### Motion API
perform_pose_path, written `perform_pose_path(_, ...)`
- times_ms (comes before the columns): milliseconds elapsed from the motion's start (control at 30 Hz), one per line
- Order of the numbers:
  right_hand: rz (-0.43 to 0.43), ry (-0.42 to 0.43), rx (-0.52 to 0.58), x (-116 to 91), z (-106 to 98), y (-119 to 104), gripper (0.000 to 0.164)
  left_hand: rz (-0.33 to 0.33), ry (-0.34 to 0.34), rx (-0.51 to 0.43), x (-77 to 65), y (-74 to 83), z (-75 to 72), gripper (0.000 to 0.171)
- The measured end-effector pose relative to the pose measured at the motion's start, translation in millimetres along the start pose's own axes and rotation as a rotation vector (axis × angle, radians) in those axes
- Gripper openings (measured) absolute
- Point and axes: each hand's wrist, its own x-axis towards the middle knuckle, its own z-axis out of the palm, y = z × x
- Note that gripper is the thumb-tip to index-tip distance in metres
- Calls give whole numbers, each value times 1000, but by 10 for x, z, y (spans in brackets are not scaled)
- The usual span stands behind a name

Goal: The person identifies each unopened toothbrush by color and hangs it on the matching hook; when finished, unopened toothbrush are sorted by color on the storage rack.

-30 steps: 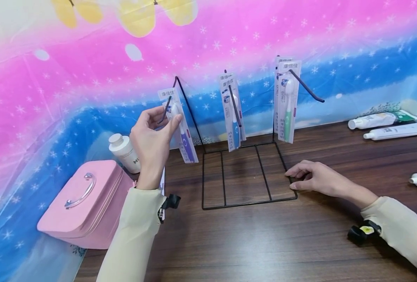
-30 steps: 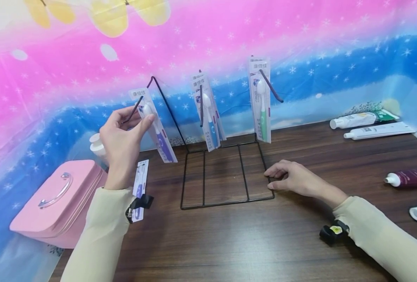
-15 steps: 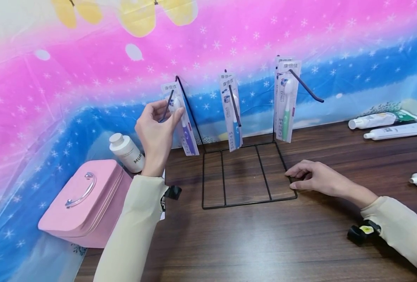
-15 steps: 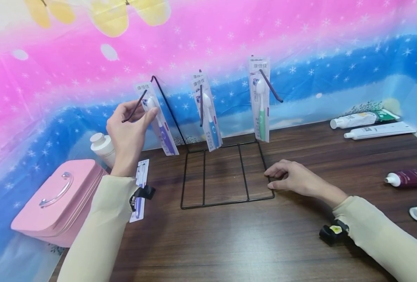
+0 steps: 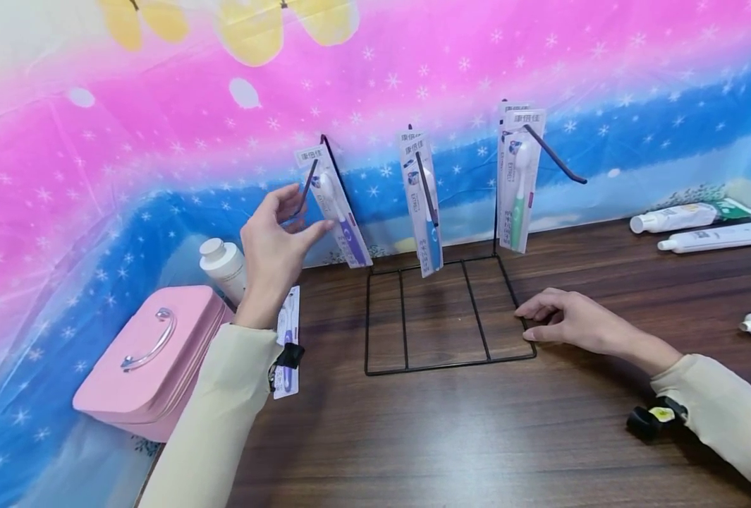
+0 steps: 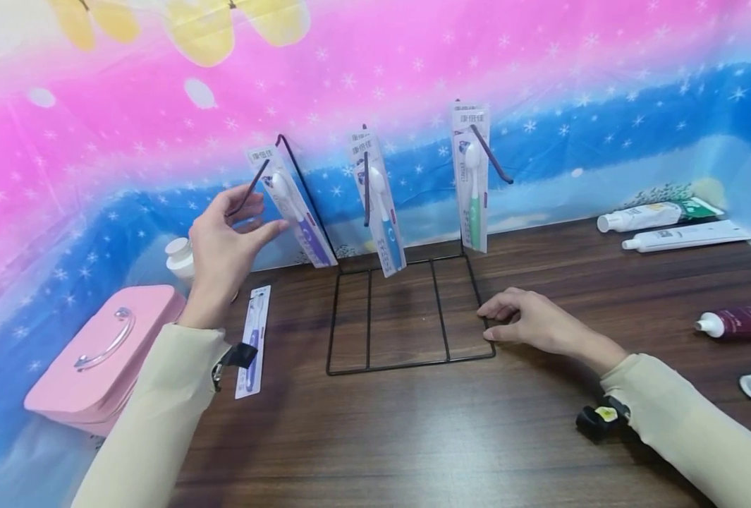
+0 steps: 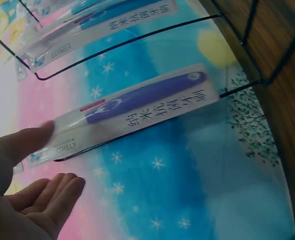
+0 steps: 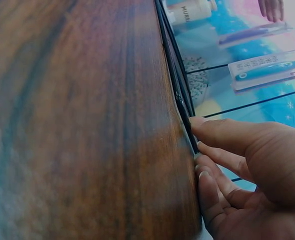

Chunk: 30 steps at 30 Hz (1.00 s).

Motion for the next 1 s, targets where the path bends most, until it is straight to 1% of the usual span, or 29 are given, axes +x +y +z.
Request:
perform_pose_path(67, 1, 0, 1, -1, -2, 0, 34, 1, -38, 54, -50, -36, -40, 61)
perform_pose_path(167, -1, 2, 5, -3, -9, -3, 34, -18, -62, 74, -115, -126, -97, 55)
perform_pose_path(267, -4, 1, 0, -2, -8, -6, 34, -69, -65, 100, -164, -264, -151, 51)
perform_pose_path(400, -6, -3, -5, -3, -1, -6, 34, -158, -84, 162, -207, -473, -212, 48)
perform_pose_path(567, -8, -5, 1, -6, -3, -6, 34, -248, -101, 232, -254, -737, -264, 47)
perform_pose_path(733, -10, -3, 1, -4, 0, 5, 34, -336, -100, 325, -294, -994, -255, 47)
perform_pose_path(867, -12, 4, -6, -4, -2, 11, 34, -374, -107, 380, -333, -1168, -204, 46)
perform_pose_path(1000, -14, -1, 0, -2, -4, 2, 35, -402, -126, 418, -387, -1285, -159, 43)
